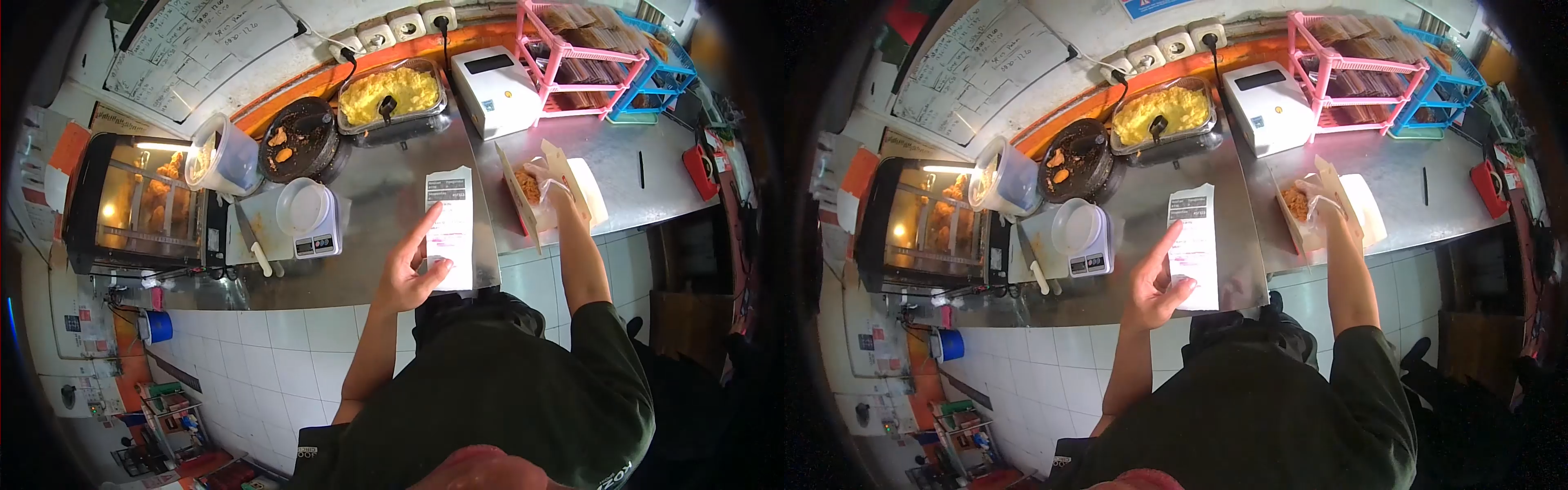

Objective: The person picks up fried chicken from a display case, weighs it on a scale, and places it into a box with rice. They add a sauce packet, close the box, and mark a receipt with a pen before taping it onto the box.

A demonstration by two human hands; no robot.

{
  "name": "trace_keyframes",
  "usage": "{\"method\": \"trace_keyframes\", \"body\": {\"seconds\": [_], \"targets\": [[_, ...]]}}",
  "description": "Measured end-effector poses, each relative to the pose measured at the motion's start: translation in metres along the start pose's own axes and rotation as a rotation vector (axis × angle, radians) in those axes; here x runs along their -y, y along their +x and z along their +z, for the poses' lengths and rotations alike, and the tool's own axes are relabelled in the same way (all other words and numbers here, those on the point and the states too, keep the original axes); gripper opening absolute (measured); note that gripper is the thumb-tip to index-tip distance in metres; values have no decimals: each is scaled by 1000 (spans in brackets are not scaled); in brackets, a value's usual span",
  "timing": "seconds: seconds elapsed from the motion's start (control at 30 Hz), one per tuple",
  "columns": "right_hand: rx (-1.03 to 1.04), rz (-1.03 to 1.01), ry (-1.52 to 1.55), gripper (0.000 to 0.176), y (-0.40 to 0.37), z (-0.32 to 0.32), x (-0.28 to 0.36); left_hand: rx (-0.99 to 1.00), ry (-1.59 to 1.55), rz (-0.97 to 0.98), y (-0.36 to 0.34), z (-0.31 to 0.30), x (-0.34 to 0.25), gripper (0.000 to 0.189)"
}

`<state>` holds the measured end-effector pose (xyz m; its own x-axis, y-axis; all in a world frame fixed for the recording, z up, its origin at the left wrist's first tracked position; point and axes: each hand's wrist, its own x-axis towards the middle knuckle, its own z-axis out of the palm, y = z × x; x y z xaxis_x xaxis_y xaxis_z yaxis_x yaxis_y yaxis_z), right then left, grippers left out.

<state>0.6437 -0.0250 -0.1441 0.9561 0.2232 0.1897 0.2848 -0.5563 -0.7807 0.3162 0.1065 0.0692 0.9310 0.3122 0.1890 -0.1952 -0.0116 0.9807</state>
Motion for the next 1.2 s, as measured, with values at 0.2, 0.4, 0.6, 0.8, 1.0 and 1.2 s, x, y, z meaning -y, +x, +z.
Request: {"method": "trace_keyframes", "body": {"seconds": [0.2, 0.4, 0.6, 0.8, 1.0, 1.2], "targets": [[582, 646, 848, 51, 18, -14, -11, -3, -17, 20, 7, 7, -5, 69], [327, 493, 1536, 40, 4, -115, 51, 11, -29, 11, 15, 14, -3, 73], [188, 463, 1817, 39, 31, -176, 40, 26, -31, 15, 23, 21, 0, 75], [231, 783, 829, 20, 64, -142, -54, 36, -16, 10, 25, 27, -4, 75], [275, -185, -184, 38, 62, -104, -97, 22, 11, 2, 26, 31, -6, 75], [521, -203, -339, 37, 62, -95, -79, -20, 48, 38, 30, 38, -13, 75]]}}
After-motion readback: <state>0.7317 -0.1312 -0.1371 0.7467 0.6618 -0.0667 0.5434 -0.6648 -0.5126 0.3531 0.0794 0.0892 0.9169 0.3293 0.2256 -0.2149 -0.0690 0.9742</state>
